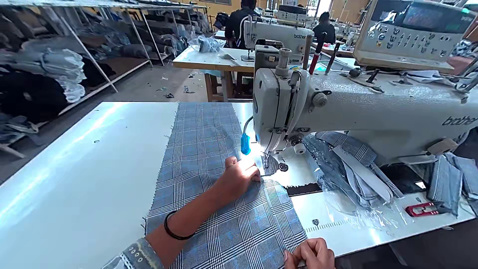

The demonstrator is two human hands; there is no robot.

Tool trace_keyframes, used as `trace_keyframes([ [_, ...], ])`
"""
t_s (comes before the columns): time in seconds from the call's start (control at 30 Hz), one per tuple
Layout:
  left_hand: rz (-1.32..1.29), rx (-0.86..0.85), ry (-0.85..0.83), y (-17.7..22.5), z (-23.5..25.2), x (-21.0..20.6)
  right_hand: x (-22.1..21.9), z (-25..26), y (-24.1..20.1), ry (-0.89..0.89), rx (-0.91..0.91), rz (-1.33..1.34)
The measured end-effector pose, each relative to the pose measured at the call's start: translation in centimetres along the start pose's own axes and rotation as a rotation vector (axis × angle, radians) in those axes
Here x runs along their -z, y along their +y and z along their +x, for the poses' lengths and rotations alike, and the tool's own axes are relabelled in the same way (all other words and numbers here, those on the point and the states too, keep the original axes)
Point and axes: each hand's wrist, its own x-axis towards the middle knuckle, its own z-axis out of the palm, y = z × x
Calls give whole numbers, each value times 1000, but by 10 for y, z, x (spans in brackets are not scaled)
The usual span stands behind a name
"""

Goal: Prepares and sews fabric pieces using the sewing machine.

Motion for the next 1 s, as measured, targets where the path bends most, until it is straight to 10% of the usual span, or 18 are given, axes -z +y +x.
trace_keyframes([
  [1.0,309,114,25,40,9,1,1,0,0,-5,5,-11],
])
